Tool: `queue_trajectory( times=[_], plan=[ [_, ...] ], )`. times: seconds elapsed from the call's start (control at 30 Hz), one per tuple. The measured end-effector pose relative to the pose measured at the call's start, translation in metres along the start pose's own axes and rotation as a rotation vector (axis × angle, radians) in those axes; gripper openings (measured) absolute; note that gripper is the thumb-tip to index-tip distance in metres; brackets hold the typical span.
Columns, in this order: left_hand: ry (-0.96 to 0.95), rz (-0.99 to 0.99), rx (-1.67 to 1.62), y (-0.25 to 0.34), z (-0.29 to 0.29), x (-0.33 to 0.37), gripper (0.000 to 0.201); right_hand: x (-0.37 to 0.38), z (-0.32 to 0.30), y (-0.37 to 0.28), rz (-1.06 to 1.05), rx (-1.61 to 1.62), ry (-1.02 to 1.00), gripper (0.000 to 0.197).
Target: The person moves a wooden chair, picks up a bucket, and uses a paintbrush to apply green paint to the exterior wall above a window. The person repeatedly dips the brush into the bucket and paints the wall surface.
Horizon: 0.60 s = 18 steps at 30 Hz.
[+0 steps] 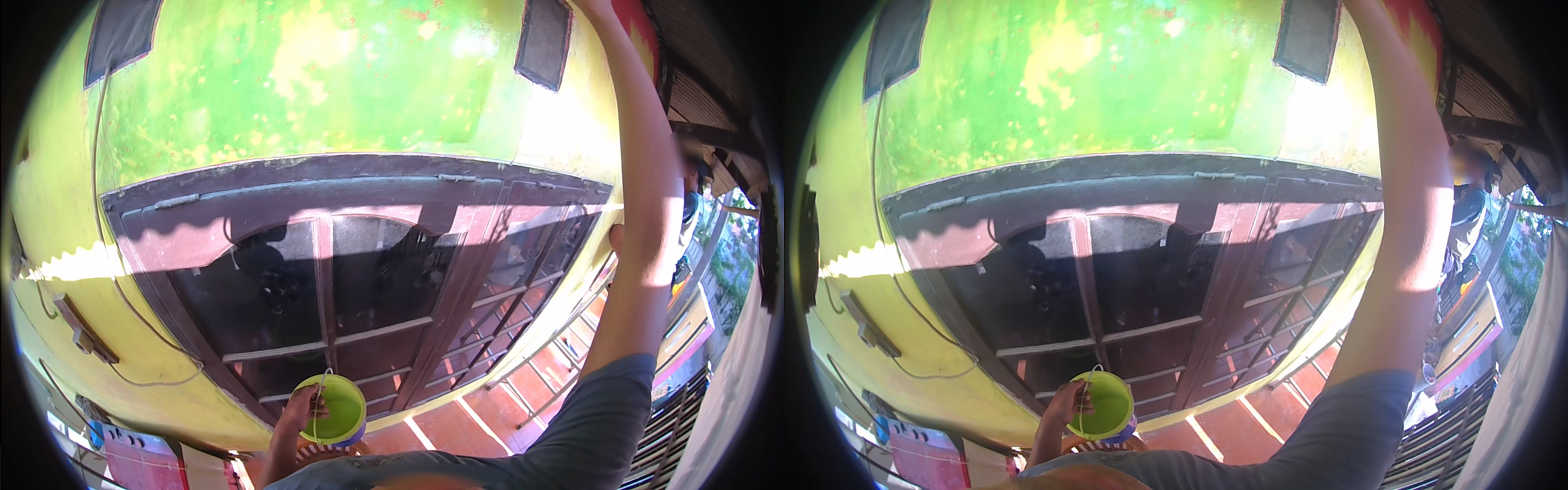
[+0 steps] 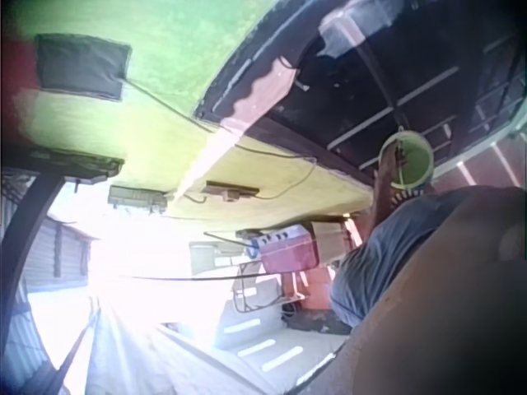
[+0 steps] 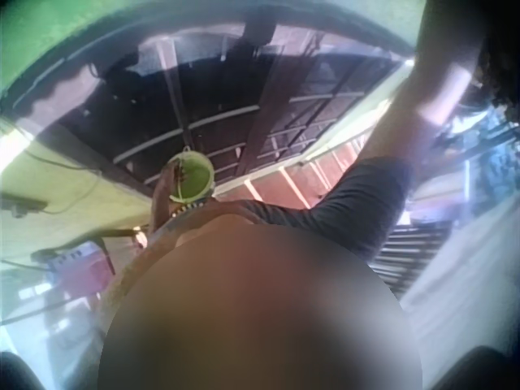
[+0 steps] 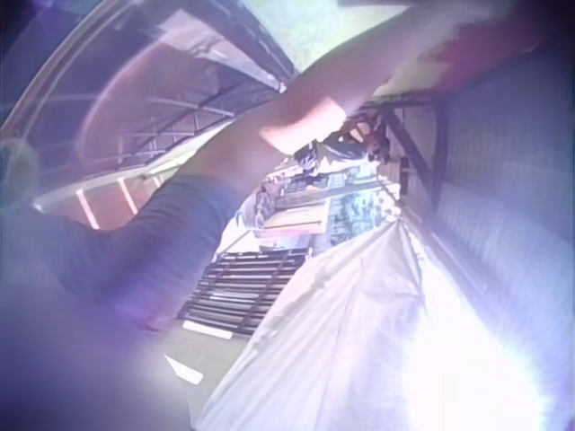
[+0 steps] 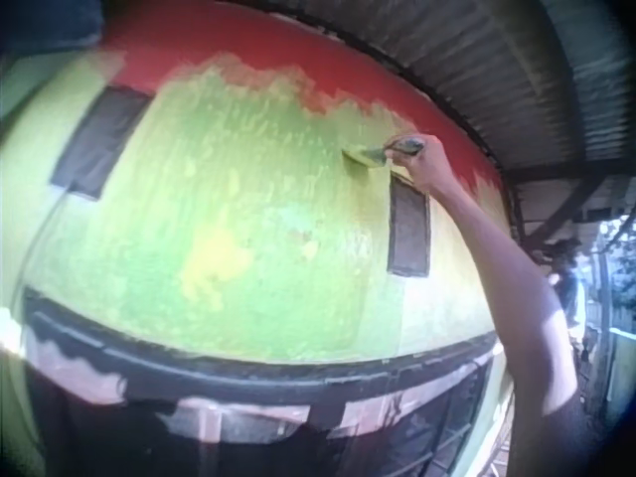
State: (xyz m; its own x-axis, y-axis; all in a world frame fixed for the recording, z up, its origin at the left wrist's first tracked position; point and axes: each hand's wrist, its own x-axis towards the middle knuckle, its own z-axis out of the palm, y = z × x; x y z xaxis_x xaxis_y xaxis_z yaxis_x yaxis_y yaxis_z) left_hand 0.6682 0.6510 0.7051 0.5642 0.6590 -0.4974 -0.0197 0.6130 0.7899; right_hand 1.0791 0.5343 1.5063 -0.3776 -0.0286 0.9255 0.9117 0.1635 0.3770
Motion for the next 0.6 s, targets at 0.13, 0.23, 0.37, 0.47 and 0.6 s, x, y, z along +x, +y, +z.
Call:
queue_trajectory(
  times=[0.13, 0.23, 0.37, 0.47, 0.6],
  plan=[
    [-0.022, -0.012, -0.003, -0.004, 0.0, 0.002, 0.034, -0.103, -0.011, -0.031, -0.057, 0.016, -0.269, 0.019],
    [-0.046, 0.001, -0.007, -0.001, -0.002, 0.006, 0.034, -0.189, -0.039, -0.071, 0.234, 0.205, -0.583, 0.016],
    [-0.044, -0.025, 0.001, -0.005, 0.003, 0.012, 0.034, -0.228, -0.049, -0.085, 0.276, 0.265, -0.706, 0.013],
    [-0.055, -0.011, 0.0, -0.006, 0.008, 0.014, 0.034, -0.183, -0.036, -0.05, 0.316, 0.202, -0.608, 0.02],
    [-0.019, -0.004, -0.01, -0.01, 0.012, 0.012, 0.033, -0.065, -0.032, 0.01, 0.233, -0.152, -0.261, 0.027]
  ],
)
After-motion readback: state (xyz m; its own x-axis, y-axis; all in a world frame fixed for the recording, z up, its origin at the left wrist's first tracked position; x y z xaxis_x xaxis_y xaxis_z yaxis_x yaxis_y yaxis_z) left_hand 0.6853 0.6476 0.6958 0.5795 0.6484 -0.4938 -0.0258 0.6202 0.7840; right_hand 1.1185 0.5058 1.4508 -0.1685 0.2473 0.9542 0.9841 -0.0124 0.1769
